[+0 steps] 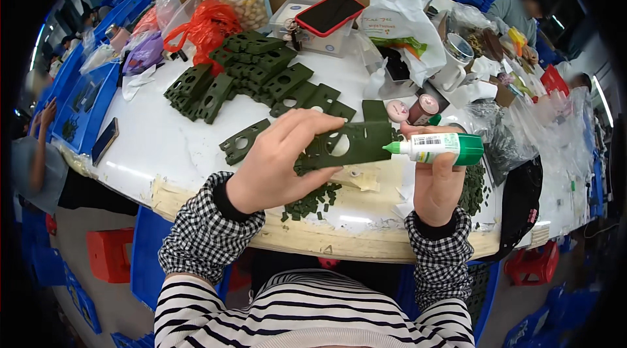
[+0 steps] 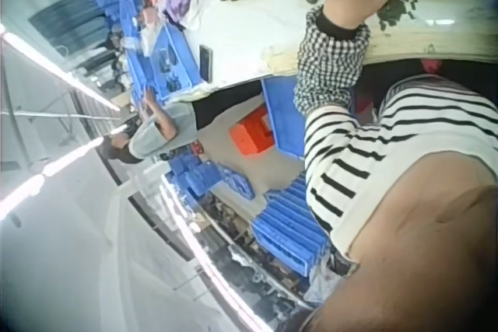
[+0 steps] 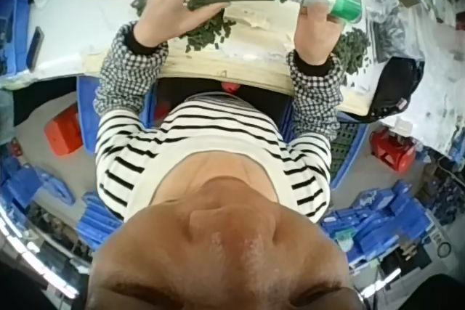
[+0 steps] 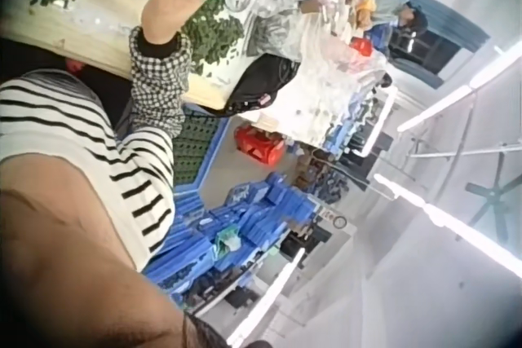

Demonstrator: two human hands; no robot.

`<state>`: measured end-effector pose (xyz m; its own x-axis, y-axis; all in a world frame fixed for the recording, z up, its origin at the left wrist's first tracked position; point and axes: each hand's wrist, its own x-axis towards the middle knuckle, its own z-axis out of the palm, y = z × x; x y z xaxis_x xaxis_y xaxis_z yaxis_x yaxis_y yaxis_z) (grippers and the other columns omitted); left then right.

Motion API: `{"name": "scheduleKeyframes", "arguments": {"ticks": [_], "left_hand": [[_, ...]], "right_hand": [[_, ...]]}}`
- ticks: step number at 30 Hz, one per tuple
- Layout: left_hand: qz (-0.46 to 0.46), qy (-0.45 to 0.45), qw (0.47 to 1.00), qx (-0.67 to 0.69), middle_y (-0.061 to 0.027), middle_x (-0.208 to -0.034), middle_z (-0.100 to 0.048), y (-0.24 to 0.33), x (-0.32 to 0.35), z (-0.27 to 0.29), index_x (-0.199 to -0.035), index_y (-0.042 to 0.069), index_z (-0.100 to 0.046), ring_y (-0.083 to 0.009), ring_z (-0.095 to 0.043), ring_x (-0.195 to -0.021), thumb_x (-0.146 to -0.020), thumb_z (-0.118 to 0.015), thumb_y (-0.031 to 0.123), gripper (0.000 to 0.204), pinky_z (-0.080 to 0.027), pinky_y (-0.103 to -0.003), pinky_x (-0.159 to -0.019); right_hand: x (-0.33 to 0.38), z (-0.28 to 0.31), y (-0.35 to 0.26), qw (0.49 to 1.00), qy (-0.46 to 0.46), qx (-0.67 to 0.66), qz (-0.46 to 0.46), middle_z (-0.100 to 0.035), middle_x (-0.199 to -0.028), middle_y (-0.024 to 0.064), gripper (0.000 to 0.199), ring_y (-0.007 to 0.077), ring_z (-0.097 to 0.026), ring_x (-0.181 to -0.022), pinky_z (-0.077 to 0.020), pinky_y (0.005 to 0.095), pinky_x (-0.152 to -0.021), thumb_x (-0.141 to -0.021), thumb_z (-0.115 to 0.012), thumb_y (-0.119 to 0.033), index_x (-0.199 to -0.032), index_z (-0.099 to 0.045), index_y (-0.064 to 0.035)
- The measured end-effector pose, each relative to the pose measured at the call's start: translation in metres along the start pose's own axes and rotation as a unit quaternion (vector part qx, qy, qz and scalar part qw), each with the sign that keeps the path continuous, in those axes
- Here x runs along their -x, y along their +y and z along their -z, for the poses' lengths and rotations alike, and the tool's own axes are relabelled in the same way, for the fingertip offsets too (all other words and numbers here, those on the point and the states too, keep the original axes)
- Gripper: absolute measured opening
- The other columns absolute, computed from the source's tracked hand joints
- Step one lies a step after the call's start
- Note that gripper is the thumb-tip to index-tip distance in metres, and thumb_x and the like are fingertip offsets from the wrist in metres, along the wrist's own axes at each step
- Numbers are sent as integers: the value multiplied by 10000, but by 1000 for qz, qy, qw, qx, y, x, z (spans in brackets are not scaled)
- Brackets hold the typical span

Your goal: Applying green decorative flocking or moss to plastic toy model parts using a glue bottle.

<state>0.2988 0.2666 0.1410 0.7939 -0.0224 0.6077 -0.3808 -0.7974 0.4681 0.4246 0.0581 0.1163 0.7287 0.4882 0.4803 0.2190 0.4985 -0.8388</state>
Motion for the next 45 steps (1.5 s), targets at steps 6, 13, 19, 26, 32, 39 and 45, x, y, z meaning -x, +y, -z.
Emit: {"name": "scheduleKeyframes", "arguments": {"ticks": [6,13,19,26,32,39,45], "left_hand": [[4,-31,998,62,-164,-1111,-639,-2,8,-14,-1194,-15,-604,-295,-637,-984,-665,-848,90,591,-524,-358,-848],[17,-44,995,84,-182,-1120,-637,-7,13,-11,-1194,-45,-598,-295,-639,-987,-661,-851,92,606,-524,-358,-843],[6,-39,996,76,-186,-1130,-641,-8,12,-10,-1198,-48,-596,-326,-631,-1020,-660,-852,111,617,-493,-412,-922],[-3,-33,997,74,-183,-1135,-643,-10,12,-12,-1201,-41,-591,-335,-630,-1034,-672,-850,134,615,-466,-450,-973],[-6,-35,997,70,-177,-1122,-644,-10,12,-11,-1204,-40,-589,-320,-635,-1028,-680,-846,134,609,-458,-470,-985],[-9,-30,997,70,-171,-1114,-646,-9,12,-12,-1199,-35,-591,-307,-640,-1020,-684,-846,134,599,-451,-480,-996],[-9,-31,997,70,-170,-1113,-650,-10,12,-12,-1194,-36,-592,-307,-642,-1019,-683,-847,138,597,-443,-486,-1007]], "right_hand": [[2,-1,-1,998,-3,-18,-65,-642,-1076,198,409,283,-637,-1073,-508,409,-948,-933,-662,-295,-1116,-524,45],[5,-3,3,999,-21,7,-34,-635,-1073,217,407,302,-640,-1056,-507,432,-950,-930,-662,-258,-1146,-491,43],[3,-3,4,999,-37,35,-18,-623,-1068,212,400,303,-633,-1055,-494,437,-968,-930,-660,-245,-1143,-487,46],[3,-4,3,998,-37,45,-13,-620,-1078,210,397,295,-624,-1061,-496,420,-964,-930,-659,-241,-1143,-489,48],[4,1,6,995,-56,86,9,-619,-1077,207,377,290,-622,-1065,-491,425,-973,-935,-650,-225,-1141,-492,48],[4,-3,4,998,-47,52,0,-617,-1078,204,375,292,-621,-1068,-483,438,-990,-937,-647,-227,-1142,-493,46],[4,-4,2,999,-40,34,-10,-614,-1076,206,374,293,-624,-1064,-474,449,-1003,-937,-646,-223,-1145,-489,45]]}}
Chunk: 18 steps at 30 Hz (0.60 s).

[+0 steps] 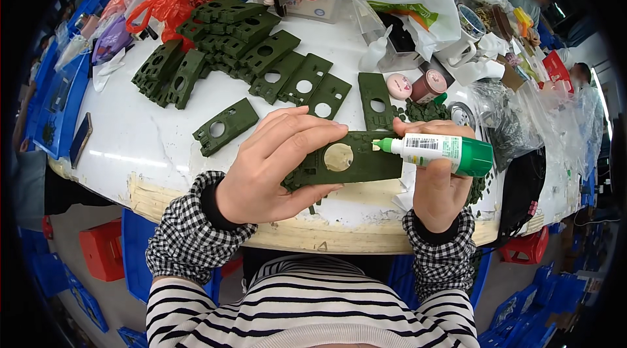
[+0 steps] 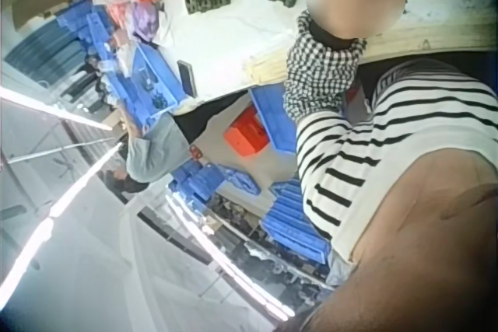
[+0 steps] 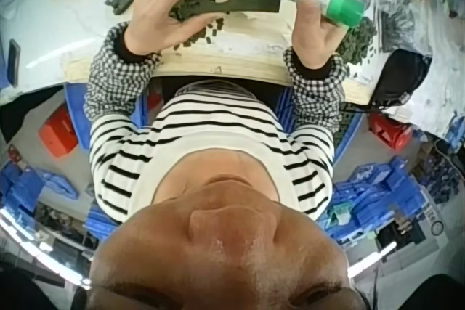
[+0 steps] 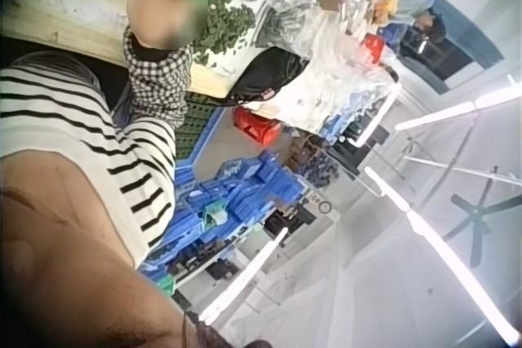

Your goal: Applying green decorative flocking or moss to plastic toy model parts using a glue bottle.

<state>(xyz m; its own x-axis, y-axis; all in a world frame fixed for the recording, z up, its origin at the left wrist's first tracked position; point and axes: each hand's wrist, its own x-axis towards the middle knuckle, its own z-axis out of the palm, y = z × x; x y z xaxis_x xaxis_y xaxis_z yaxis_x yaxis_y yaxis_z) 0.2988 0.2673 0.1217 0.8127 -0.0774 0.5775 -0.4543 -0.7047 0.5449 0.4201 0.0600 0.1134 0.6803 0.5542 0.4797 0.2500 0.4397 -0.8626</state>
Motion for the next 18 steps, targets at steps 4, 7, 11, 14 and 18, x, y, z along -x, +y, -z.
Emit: {"name": "scheduleKeyframes", "arguments": {"ticks": [4,7,11,14,18], "left_hand": [[2,0,1000,7,-173,-1125,-653,-2,0,0,-1190,-42,-593,-313,-641,-1023,-681,-846,134,595,-440,-484,-1012],[3,-1,1000,9,-176,-1133,-655,-1,0,1,-1185,-45,-594,-319,-639,-1028,-680,-844,133,591,-439,-479,-1015],[7,-1,1000,14,-178,-1138,-656,-1,0,1,-1181,-48,-596,-325,-638,-1031,-683,-841,134,583,-437,-476,-1020],[8,0,1000,16,-175,-1137,-656,-2,1,1,-1181,-48,-595,-327,-637,-1031,-686,-840,135,581,-434,-478,-1023],[6,1,1000,14,-175,-1133,-656,-1,0,0,-1182,-47,-594,-326,-639,-1026,-687,-840,138,583,-431,-481,-1026]], "right_hand": [[-1,1,0,1000,-6,-16,-6,-614,-1073,213,378,296,-625,-1061,-470,455,-1008,-936,-649,-228,-1141,-491,46],[-1,2,1,1000,-11,-7,2,-614,-1071,217,383,296,-623,-1058,-468,459,-1010,-935,-650,-234,-1139,-490,49],[-1,1,-1,1000,-10,4,-1,-619,-1071,219,388,289,-620,-1049,-466,461,-1008,-933,-652,-237,-1136,-491,52],[-1,1,0,1000,-10,15,1,-622,-1073,219,389,282,-617,-1044,-471,451,-998,-931,-655,-236,-1134,-491,53],[-1,1,1,1000,-11,27,6,-624,-1076,219,386,275,-612,-1048,-478,436,-985,-931,-655,-232,-1134,-491,53]]}}
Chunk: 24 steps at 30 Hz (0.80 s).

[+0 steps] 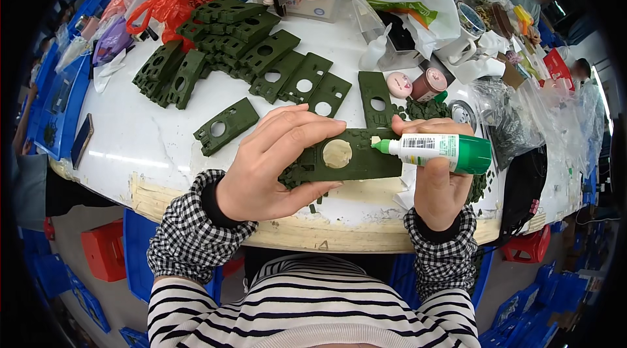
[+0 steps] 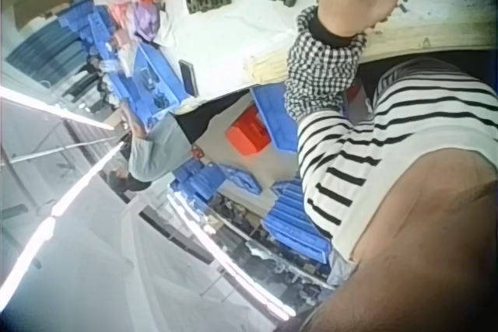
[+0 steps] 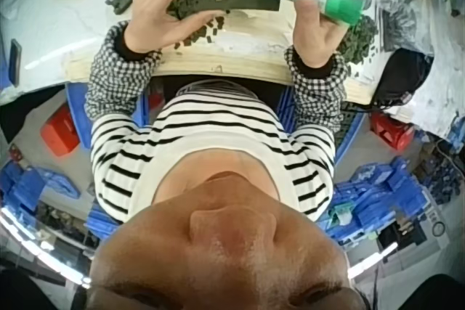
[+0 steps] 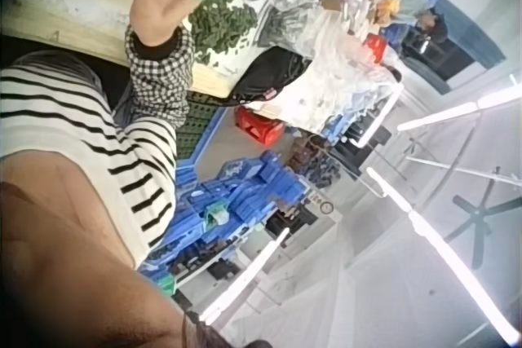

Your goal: Applying green decorative flocking or moss to plastic toy model parts using a glue bottle.

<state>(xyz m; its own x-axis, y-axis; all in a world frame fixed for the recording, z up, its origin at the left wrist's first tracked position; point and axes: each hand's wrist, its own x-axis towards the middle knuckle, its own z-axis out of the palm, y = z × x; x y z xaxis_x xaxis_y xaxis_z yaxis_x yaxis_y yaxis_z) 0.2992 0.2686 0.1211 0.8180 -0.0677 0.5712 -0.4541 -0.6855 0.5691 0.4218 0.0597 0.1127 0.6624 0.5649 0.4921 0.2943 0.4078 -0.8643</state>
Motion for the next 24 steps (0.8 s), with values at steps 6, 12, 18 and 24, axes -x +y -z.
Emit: {"name": "scheduleKeyframes", "arguments": {"ticks": [6,12,18,24], "left_hand": [[-1,-1,1000,-2,-175,-1130,-656,1,0,0,-1184,-47,-592,-323,-642,-1020,-688,-842,140,586,-427,-487,-1030],[2,-1,1000,2,-179,-1123,-655,0,0,0,-1178,-48,-597,-319,-642,-1022,-686,-842,140,580,-428,-486,-1028],[75,1,990,119,-163,-1215,-589,-1,4,-2,-1275,-15,-504,-265,-595,-1122,-684,-849,90,692,-468,-422,-995],[255,85,803,532,-138,-1333,-502,-8,7,-9,-1413,39,-315,-244,-524,-1239,-720,-838,88,869,-433,-442,-1084]], "right_hand": [[1,0,0,1000,-2,4,0,-624,-1078,219,380,275,-609,-1056,-480,434,-984,-935,-649,-228,-1138,-491,51],[0,-1,-1,1000,8,-19,-2,-621,-1083,223,371,281,-628,-1041,-474,442,-996,-943,-639,-244,-1119,-499,51],[1,-2,-1,994,41,-86,-45,-639,-1050,184,459,312,-661,-1017,-446,496,-1026,-959,-587,-398,-1125,-499,21],[4,1,-2,971,3,-207,-123,-645,-1016,159,525,299,-663,-1007,-426,536,-1031,-946,-563,-493,-1132,-494,-7]]}}
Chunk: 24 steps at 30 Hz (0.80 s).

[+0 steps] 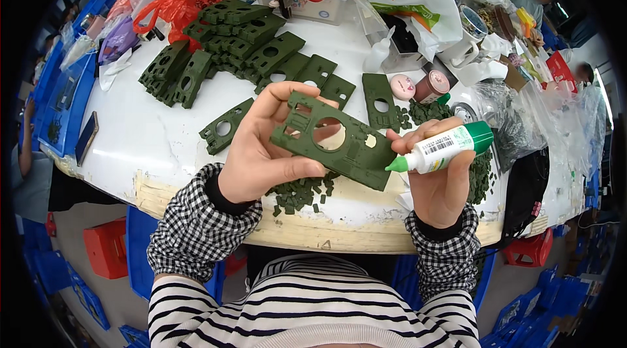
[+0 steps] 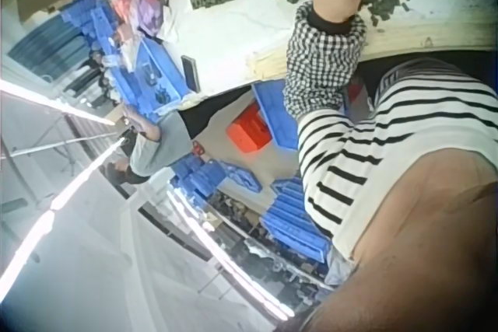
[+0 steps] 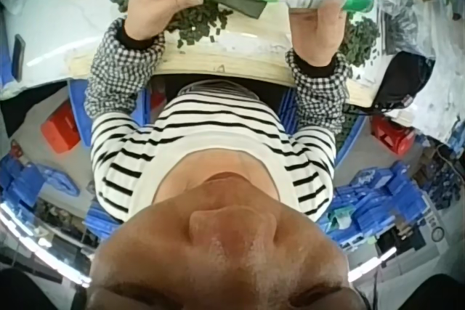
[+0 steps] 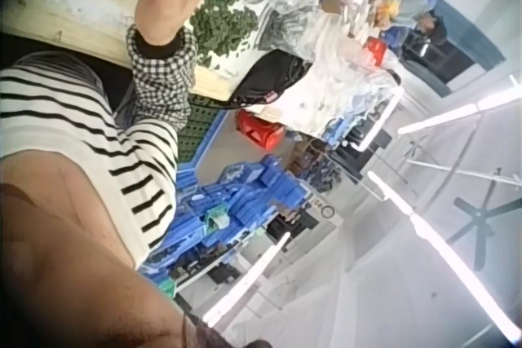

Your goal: Applying green decorative flocking or moss to plastic toy model parts using a glue bottle.

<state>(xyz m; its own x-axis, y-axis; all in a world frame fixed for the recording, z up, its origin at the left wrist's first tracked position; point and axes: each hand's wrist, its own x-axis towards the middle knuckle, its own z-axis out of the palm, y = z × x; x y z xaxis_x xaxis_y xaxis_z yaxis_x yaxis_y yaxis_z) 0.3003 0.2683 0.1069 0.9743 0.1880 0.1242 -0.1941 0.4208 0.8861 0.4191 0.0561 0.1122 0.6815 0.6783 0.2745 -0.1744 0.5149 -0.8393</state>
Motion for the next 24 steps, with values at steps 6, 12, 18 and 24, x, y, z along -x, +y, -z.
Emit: {"name": "scheduleKeyframes", "arguments": {"ticks": [6,12,18,24], "left_hand": [[128,-82,986,73,-161,-1386,-467,1,-2,-9,-1523,29,-185,-261,-488,-1278,-848,-740,261,905,-420,-427,-1072],[199,-186,959,75,-151,-1458,-400,-10,4,-11,-1516,2,-207,-274,-489,-1284,-910,-647,103,756,-367,-422,-1107],[211,-188,957,69,-146,-1462,-395,-8,5,-12,-1507,0,-229,-264,-476,-1296,-908,-623,37,717,-357,-420,-1116],[206,-189,957,76,-136,-1490,-365,-9,5,-11,-1501,0,-246,-255,-472,-1295,-903,-627,31,709,-358,-417,-1115]], "right_hand": [[0,0,1,999,1,20,45,-653,-1028,164,522,291,-656,-1009,-421,531,-1042,-935,-595,-468,-1133,-486,2],[2,-7,5,987,-51,144,57,-644,-1066,178,476,264,-640,-1052,-429,489,-1060,-925,-652,-346,-1147,-496,45],[6,-7,7,983,-50,168,53,-616,-1089,156,401,245,-612,-1063,-484,437,-1012,-920,-673,-258,-1152,-561,50],[3,-9,6,978,-62,186,76,-630,-1078,151,398,247,-590,-1058,-501,420,-984,-903,-695,-247,-1149,-583,46]]}}
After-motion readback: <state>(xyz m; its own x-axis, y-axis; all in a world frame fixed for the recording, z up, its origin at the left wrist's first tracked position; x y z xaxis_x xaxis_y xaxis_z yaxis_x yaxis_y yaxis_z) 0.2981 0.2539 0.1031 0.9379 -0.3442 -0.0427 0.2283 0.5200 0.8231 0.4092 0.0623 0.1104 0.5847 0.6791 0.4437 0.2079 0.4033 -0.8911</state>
